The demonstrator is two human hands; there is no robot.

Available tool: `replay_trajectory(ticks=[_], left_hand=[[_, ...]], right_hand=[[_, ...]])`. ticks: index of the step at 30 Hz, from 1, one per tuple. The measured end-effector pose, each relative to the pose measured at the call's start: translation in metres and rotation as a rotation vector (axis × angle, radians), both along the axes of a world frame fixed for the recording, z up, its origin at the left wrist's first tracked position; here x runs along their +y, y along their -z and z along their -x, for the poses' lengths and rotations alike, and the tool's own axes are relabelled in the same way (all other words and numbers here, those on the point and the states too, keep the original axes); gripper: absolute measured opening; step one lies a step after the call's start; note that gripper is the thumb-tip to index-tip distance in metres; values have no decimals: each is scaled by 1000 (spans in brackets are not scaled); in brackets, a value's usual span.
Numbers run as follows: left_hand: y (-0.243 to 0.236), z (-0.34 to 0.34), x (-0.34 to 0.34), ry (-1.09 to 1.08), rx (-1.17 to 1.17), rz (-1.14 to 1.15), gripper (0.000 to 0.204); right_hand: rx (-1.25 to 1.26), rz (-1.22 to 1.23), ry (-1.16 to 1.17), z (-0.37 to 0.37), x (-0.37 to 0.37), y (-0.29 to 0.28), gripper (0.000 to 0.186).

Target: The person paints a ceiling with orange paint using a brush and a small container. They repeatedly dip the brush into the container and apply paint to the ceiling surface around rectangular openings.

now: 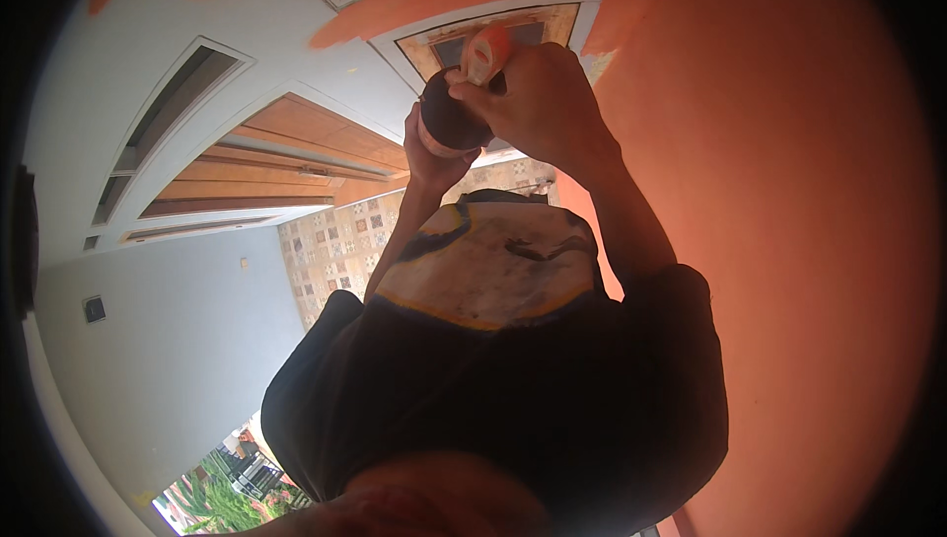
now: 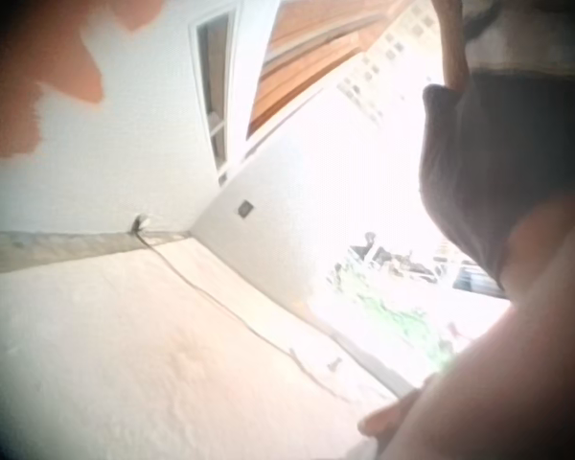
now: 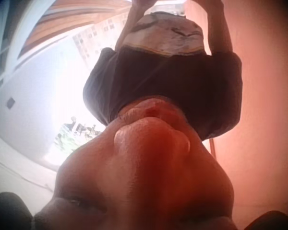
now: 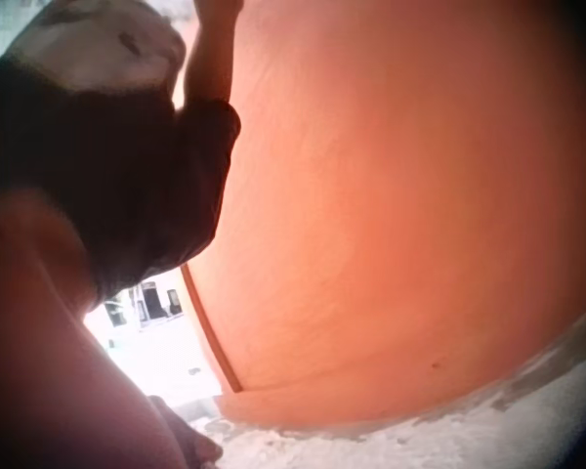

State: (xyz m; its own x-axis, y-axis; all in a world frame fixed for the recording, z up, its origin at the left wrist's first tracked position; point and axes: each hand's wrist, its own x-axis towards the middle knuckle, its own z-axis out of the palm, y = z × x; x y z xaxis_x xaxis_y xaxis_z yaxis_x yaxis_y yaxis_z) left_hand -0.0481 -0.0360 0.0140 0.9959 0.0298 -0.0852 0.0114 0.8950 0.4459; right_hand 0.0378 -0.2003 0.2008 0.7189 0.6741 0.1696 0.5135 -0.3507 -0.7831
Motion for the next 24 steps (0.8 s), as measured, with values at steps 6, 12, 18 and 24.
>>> replay_trajectory(ticks=[6, 12, 18, 24], left_hand=[[-8, -1, -3, -35, 80, 69, 62], [-9, -1, -4, -45, 126, 82, 59], [-11, -1, -1, -32, 139, 81, 59], [-10, 0, -3, -72, 100, 99, 58]], right_hand=[[-126, 88, -40, 5, 17, 7, 28], [-248, 288, -10, 9, 25, 16, 33], [-225, 295, -48, 8, 26, 18, 33], [-203, 146, -11, 2, 20, 16, 29]])
